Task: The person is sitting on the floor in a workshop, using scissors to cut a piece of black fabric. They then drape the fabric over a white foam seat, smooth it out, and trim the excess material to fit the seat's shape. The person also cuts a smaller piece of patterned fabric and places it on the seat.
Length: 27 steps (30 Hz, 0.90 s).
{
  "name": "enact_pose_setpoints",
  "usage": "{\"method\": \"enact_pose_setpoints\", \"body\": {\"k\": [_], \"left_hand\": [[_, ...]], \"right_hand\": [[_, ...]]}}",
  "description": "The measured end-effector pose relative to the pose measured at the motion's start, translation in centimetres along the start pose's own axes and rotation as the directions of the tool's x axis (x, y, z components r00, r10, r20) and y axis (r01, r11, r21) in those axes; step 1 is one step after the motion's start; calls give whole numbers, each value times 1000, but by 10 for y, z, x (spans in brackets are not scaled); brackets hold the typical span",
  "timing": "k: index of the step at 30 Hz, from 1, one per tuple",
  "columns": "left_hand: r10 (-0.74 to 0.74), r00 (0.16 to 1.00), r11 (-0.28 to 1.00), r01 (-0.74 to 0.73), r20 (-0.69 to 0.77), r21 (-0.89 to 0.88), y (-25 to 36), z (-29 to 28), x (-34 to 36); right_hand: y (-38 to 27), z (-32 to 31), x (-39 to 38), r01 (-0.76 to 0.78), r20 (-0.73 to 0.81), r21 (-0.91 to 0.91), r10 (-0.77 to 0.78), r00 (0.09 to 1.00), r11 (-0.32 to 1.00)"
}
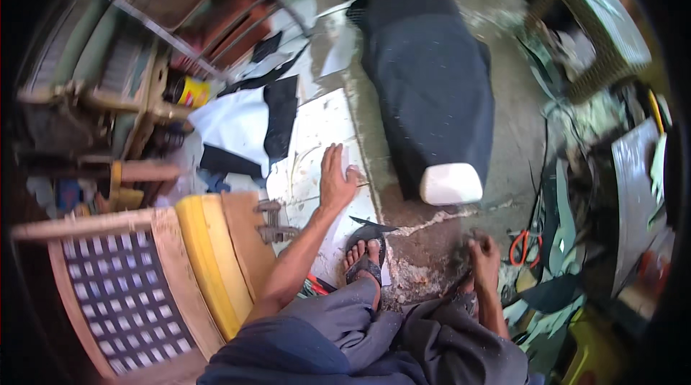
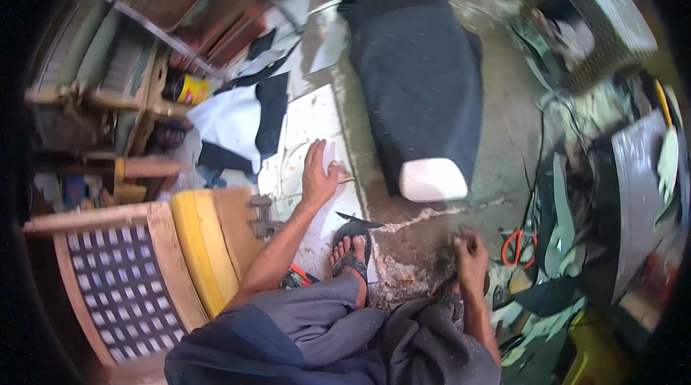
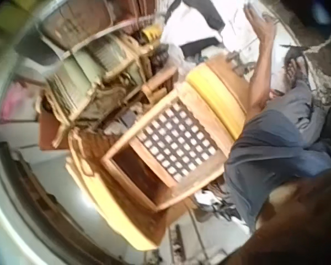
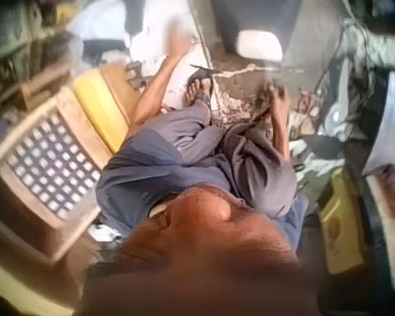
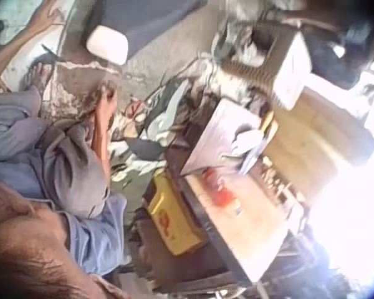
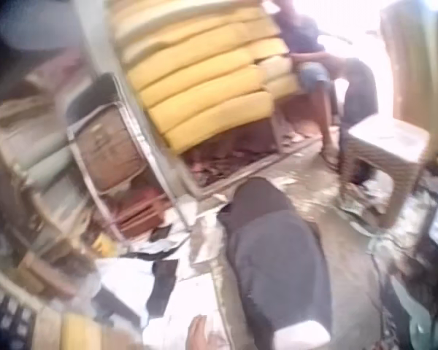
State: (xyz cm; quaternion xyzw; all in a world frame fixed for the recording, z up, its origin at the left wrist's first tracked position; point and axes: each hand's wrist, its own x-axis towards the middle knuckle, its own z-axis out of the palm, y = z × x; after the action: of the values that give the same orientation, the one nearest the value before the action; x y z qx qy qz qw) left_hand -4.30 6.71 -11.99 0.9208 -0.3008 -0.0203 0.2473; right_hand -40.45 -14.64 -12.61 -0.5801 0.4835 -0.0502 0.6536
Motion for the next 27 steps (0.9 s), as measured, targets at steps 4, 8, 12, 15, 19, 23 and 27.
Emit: {"method": "enact_pose_setpoints", "body": {"k": [4, 8, 12, 15, 19, 23, 27], "left_hand": [[-195, 956, 951, 240, -221, 197, -120, -40, 1], [-298, 930, 759, 368, -216, 538, -162, -75, 28], [-519, 846, 653, 302, 121, 695, -249, -147, 33], [-517, 856, 433, 257, 4, 864, -287, -202, 69], [-555, 821, 449, 429, -132, 784, -309, -251, 110], [-449, 893, 630, 338, -27, 700, -292, -223, 165], [-231, 970, 841, 163, 70, 516, -258, -133, 235]], "right_hand": [[54, 0, -43, 123, -55, -408, -159, 986, 905], [50, 7, -58, 99, -99, -731, -249, 963, 675], [33, 25, -56, 75, -67, -782, -203, 977, 618], [29, 26, -55, 34, -107, -782, -187, 977, 623], [25, 32, -53, -58, -176, -806, -145, 974, 589], [35, 23, -50, -66, -164, -809, -115, 980, 584], [67, -20, -54, 154, -114, -423, -221, 969, 893]]}}
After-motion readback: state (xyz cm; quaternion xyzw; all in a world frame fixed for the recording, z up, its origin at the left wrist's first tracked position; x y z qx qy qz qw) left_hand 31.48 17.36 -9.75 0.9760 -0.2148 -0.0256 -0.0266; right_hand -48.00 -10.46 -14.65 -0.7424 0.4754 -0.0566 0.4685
